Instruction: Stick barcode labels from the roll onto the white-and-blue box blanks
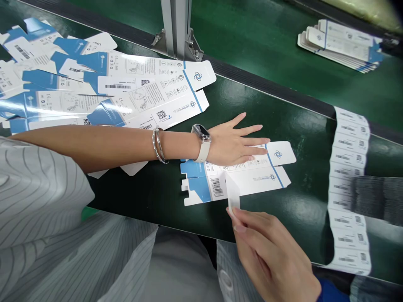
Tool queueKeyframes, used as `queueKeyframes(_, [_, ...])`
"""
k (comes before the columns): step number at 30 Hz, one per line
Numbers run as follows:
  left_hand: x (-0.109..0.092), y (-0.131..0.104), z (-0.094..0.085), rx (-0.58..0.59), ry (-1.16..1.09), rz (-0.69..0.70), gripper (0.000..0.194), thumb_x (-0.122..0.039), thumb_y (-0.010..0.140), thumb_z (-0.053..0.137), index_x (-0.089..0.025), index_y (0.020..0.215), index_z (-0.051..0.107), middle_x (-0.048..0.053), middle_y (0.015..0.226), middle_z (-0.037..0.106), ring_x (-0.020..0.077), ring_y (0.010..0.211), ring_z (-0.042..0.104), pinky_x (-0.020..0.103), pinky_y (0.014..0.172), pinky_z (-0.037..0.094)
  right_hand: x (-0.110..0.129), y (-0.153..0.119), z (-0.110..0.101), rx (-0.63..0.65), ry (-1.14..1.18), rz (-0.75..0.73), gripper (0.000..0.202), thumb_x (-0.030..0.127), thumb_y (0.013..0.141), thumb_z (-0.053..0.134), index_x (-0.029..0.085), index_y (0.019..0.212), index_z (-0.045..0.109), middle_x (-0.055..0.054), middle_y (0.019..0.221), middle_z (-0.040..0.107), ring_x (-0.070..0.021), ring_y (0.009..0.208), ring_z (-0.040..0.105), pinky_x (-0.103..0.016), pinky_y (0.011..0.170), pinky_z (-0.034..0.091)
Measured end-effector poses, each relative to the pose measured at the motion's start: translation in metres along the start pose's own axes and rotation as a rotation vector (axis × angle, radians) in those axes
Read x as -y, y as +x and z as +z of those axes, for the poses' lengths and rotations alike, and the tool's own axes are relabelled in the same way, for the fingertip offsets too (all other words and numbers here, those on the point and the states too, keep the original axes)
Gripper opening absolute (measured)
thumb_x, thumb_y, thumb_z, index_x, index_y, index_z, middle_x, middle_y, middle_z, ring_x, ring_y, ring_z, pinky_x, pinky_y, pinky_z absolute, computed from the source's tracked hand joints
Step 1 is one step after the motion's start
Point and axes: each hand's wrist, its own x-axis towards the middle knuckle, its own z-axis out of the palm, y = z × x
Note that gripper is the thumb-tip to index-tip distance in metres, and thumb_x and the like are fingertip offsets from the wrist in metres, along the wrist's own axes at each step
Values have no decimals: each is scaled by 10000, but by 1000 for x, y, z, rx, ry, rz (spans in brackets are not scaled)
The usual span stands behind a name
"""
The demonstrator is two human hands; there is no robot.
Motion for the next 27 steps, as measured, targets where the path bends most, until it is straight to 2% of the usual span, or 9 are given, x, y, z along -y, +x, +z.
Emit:
queueKeyframes(4, [1,0,2,-34,-39,11,447,-342,949,228,-287,1385,308,-72,1467,265,257,1388,174,538,1153,60,-1,-6,-1,19,1,-11,245,49,793,537,182,993,581,-82,938,660,-163,820,641,-262,620,570])
queueKeyframes(9, [1,-1,1,-8,-20,11,447,-343,957,214,-286,1395,279,-71,1478,238,250,1395,155,552,1146,61,-4,-16,-1,44,30,-44,302,89,809,526,172,1097,567,-111,1050,629,-186,899,627,-299,661,577])
queueKeyframes(17, [6,3,10,-16,-37,54,459,-363,961,220,-263,1406,264,-46,1489,222,275,1397,132,604,1120,31,-1,-13,-3,39,0,-16,231,100,782,573,224,972,617,-65,1000,673,-177,846,662,-256,648,577])
queueKeyframes(23, [8,3,15,-80,-61,75,449,-371,971,210,-245,1391,304,-22,1477,270,281,1387,165,605,1112,25,3,-13,-2,30,12,-64,244,45,745,614,153,963,607,-114,993,654,-166,853,645,-247,683,573])
queueKeyframes(27, [10,4,16,-75,-61,90,467,-402,968,192,-235,1391,301,-7,1476,275,295,1381,171,622,1096,30,3,-18,-1,29,11,-59,250,60,749,612,163,977,603,-111,1017,651,-180,874,645,-268,698,580])
